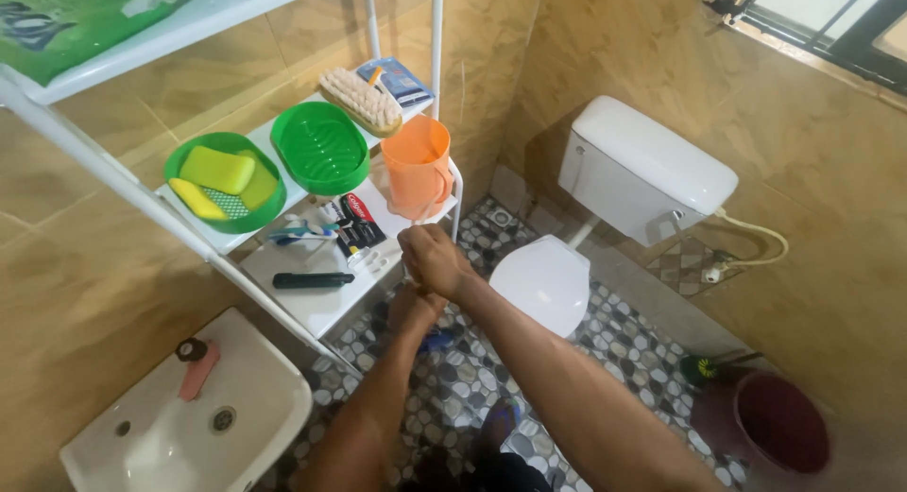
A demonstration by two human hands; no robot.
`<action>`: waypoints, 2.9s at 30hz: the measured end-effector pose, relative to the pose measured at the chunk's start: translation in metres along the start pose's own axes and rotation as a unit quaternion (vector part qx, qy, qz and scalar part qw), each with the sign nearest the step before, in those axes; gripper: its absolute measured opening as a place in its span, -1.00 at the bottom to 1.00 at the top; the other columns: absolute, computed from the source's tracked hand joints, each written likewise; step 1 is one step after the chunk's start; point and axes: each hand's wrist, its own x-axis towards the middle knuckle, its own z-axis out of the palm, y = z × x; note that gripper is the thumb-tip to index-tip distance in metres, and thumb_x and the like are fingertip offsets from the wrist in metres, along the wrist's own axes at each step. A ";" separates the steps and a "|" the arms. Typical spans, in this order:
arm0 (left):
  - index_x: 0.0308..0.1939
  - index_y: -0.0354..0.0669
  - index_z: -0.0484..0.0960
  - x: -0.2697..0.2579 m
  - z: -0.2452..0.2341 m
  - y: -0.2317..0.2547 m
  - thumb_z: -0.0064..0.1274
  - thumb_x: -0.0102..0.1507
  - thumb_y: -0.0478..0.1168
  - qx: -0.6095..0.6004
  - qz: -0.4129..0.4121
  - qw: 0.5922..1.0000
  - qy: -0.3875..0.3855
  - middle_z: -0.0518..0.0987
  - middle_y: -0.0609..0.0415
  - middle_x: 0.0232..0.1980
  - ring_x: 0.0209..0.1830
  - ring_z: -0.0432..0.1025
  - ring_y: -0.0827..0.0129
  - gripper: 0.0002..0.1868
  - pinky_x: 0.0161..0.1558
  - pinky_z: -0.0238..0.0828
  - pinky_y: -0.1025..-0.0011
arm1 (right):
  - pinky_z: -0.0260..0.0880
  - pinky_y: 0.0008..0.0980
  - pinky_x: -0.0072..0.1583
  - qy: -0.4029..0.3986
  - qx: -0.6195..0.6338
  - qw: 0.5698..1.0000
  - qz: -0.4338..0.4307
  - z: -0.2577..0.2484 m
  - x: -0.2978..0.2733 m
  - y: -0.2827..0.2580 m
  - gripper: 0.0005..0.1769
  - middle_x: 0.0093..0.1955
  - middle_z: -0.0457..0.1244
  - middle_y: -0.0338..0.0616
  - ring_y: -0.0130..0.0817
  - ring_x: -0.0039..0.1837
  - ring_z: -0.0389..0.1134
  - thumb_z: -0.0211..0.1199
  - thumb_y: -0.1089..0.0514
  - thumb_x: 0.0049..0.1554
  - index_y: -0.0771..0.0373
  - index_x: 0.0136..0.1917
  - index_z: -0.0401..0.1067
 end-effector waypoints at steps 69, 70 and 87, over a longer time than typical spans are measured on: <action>-0.36 -0.24 0.70 -0.080 0.026 0.041 -0.10 0.25 0.18 -0.158 0.140 0.976 0.047 0.61 -0.31 -0.38 -0.25 0.54 -0.22 -0.46 -0.27 0.38 0.01 | 0.01 -0.43 -0.39 0.049 0.003 0.992 -0.114 -0.022 -0.074 -0.030 -0.60 -0.52 0.09 -0.33 -0.55 -0.47 0.03 0.04 0.09 0.24 0.18 -0.42 0.24; -0.36 -0.24 0.70 -0.067 0.040 0.029 -0.10 0.25 0.18 -0.158 0.138 0.977 0.044 0.61 -0.31 -0.38 -0.25 0.54 -0.22 -0.46 -0.27 0.38 0.01 | 0.01 -0.43 -0.39 0.051 0.004 0.993 -0.111 -0.022 -0.072 -0.021 -0.60 -0.52 0.09 -0.33 -0.55 -0.47 0.03 0.04 0.09 0.24 0.18 -0.42 0.24; -0.30 -0.28 0.68 -0.038 0.103 -0.013 0.04 0.22 0.03 -0.259 0.088 0.962 0.011 0.66 -0.11 -0.43 -0.43 0.55 0.24 -0.61 -0.30 0.44 0.23 | 0.04 -0.42 -0.38 0.000 -0.072 0.991 -0.111 -0.041 -0.061 0.026 -0.59 -0.51 0.08 -0.35 -0.58 -0.45 0.04 0.04 0.15 0.17 0.20 -0.51 0.17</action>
